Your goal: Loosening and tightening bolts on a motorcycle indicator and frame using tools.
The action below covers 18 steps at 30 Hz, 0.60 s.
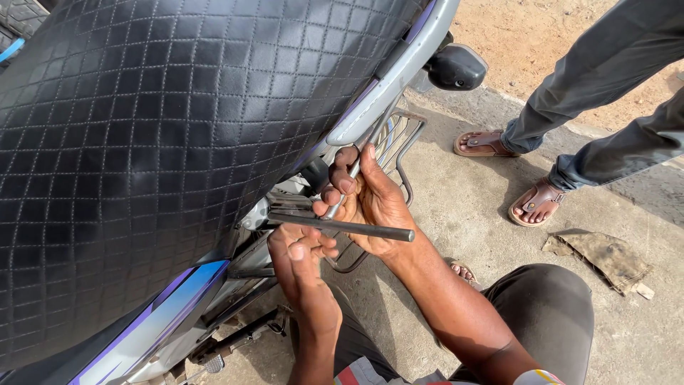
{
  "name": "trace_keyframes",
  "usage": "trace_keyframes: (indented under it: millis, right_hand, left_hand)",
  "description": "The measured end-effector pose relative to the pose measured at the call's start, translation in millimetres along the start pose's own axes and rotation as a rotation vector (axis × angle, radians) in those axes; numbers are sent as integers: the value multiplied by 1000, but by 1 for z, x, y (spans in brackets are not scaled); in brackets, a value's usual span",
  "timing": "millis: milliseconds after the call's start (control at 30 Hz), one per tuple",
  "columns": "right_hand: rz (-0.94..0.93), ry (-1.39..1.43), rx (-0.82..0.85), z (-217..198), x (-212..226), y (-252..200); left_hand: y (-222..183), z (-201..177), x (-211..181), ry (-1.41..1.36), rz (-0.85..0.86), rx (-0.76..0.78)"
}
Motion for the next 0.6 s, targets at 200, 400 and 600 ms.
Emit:
trace_keyframes:
  millis: [200, 400, 600]
  right_hand:
    - [-17, 73, -19, -10, -6, -2]
    - [5, 66, -18, -12, -4, -6]
    - [30, 38, -45, -18, -7, -11]
  left_hand:
    - [13, 41, -16, -250, -223, 5]
    - [10, 43, -22, -151, -111, 53]
    - [3, 33, -20, 149, -8, 53]
Point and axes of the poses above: each hand's wrist, its own y-axis towards the middle knuckle, its own z-axis out of the palm, x = y × z, the point moved 8 cm from there along y, towards the middle knuckle, and after that the axes turned 8 degrees about -z, right-handed, at the moved point
